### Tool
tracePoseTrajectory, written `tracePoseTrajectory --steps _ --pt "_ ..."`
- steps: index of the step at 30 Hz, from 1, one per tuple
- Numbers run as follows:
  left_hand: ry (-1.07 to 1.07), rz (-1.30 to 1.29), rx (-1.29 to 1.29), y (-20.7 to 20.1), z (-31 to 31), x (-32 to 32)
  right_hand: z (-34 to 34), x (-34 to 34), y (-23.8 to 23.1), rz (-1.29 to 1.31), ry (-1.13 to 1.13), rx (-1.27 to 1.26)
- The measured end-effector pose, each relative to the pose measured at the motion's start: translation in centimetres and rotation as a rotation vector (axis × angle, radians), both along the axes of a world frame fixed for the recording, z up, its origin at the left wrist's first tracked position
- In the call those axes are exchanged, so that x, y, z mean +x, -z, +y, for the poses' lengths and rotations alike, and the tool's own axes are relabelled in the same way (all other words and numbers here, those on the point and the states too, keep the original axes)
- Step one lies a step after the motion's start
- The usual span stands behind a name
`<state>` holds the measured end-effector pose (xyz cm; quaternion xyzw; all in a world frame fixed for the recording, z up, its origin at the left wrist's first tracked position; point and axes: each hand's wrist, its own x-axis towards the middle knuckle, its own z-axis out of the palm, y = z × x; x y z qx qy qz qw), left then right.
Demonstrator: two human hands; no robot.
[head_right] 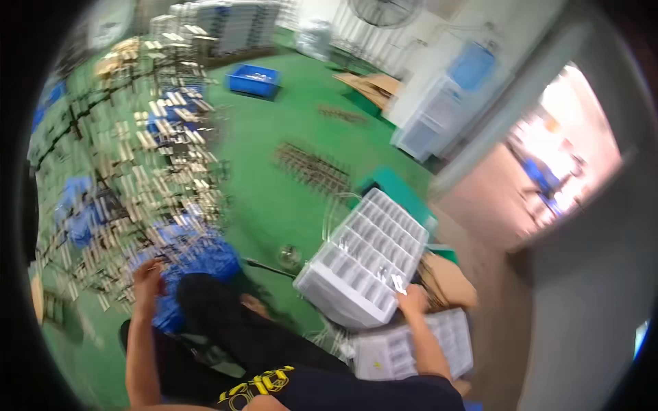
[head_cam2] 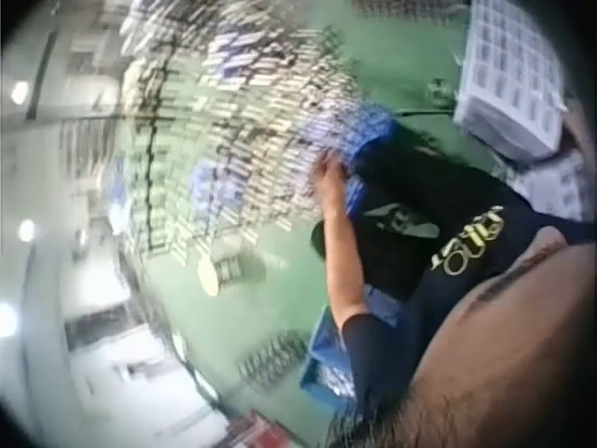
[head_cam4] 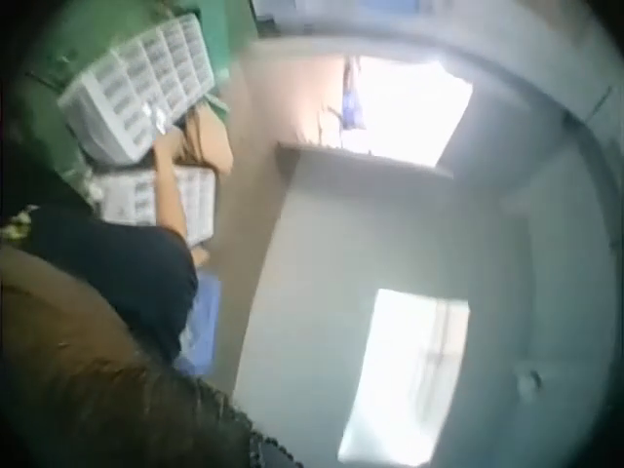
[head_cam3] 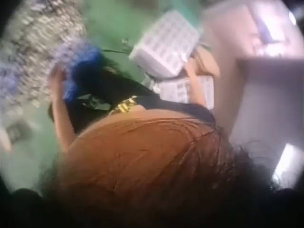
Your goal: Assembling small metal components onto a large wire rack structure.
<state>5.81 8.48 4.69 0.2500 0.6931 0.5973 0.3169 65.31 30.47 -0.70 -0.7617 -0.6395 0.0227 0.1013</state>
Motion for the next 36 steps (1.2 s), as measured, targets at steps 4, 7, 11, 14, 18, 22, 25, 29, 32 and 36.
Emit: tracePoseTrajectory --steps 4,7,11,14,18,22,25,29,32,36 --pt "-0.009 -0.075 0.066 -1.7 0.4 1.7 2.3 -7.7 -7.0 0.088 -0.505 0.285" --pt "-0.041 -0.057 0.148 -4.8 -0.4 1.2 2.4 -17.6 -12.3 0.322 -0.793 0.331" --pt "-0.125 0.052 0.200 -8.1 -2.6 1.2 0.9 -29.8 -17.4 0.489 -1.345 0.112" --pt "-0.218 0.066 0.315 -9.5 -4.0 -0.5 -2.6 -37.0 -21.4 0.453 -1.640 -0.001" --pt "-0.259 0.103 0.205 -12.3 -4.7 -2.3 -5.4 -44.0 -23.4 0.461 -1.874 0.021" --pt "-0.199 0.056 0.114 -14.5 -4.6 -3.5 -6.7 -47.4 -24.6 0.425 -1.969 0.150" --pt "-0.172 -0.043 0.022 -15.7 -4.2 -4.0 -7.1 -49.6 -24.9 0.404 -1.969 0.162" --pt "-0.124 -0.128 -0.098 -16.1 -3.2 -5.3 -7.6 -51.3 -26.1 0.326 -1.926 0.197" --pt "-0.095 -0.163 -0.145 -16.0 -2.7 -5.8 -8.2 -52.3 -27.2 0.201 -1.893 0.381" --pt "-0.064 -0.209 -0.167 -15.7 -2.3 -6.1 -8.7 -53.8 -28.2 -0.074 -1.755 0.202"
